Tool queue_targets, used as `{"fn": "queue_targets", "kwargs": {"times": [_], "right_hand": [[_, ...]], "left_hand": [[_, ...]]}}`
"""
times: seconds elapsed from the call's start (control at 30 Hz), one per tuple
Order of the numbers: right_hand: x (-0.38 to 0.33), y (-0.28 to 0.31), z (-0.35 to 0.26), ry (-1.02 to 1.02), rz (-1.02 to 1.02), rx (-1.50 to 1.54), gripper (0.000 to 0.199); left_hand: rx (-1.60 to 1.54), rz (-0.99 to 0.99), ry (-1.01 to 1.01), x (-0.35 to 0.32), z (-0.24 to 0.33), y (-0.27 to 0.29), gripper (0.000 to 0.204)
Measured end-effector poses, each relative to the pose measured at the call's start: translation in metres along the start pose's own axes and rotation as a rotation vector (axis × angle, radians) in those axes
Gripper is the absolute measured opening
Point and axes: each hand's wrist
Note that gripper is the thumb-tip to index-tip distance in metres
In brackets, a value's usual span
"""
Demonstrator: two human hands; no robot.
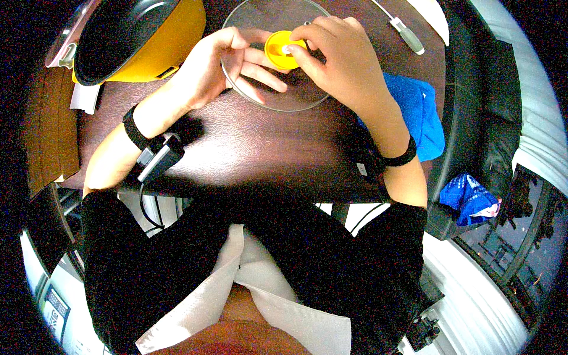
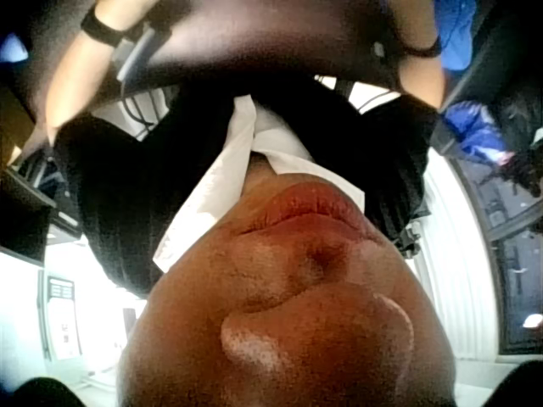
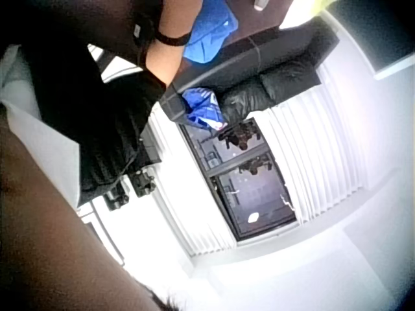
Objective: The person assembles a pot lid by attaching a yellow plastic knob to a glass lid using a screwdriver. They wipe the knob with a blue cloth, align the parts, and tighten the screw to secure the knob.
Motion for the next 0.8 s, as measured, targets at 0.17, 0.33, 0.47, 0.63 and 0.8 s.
{"fn": "queue_targets", "kwargs": {"times": [0.17,0.33,0.47,0.63,0.8], "right_hand": [[-0.002,-0.006,0.004,0.069,0.011,0.009,0.011],[-0.002,-0.008,0.002,0.055,0.005,-0.002,0.01],[-0.003,-0.008,0.001,0.03,0.017,0.007,0.01],[0.0,0.002,0.0,0.052,-0.006,0.031,0.01],[-0.002,-0.002,0.004,0.073,-0.01,0.029,0.012]], "left_hand": [[-0.001,0.048,0.017,-0.002,0.0,-0.002,0.055],[0.003,0.038,0.022,-0.001,0.0,-0.002,0.054],[0.006,0.01,0.016,0.0,-0.002,0.0,0.054],[-0.027,0.011,0.012,0.0,-0.001,0.002,0.054],[-0.018,-0.003,-0.003,-0.001,0.002,-0.001,0.054]]}}
Point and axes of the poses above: each hand's wrist, its own x-axis towards the middle knuckle, its own y-axis out of the back of the hand, z = x × y, and after that the axes turned 8 degrees about -x, right-handed
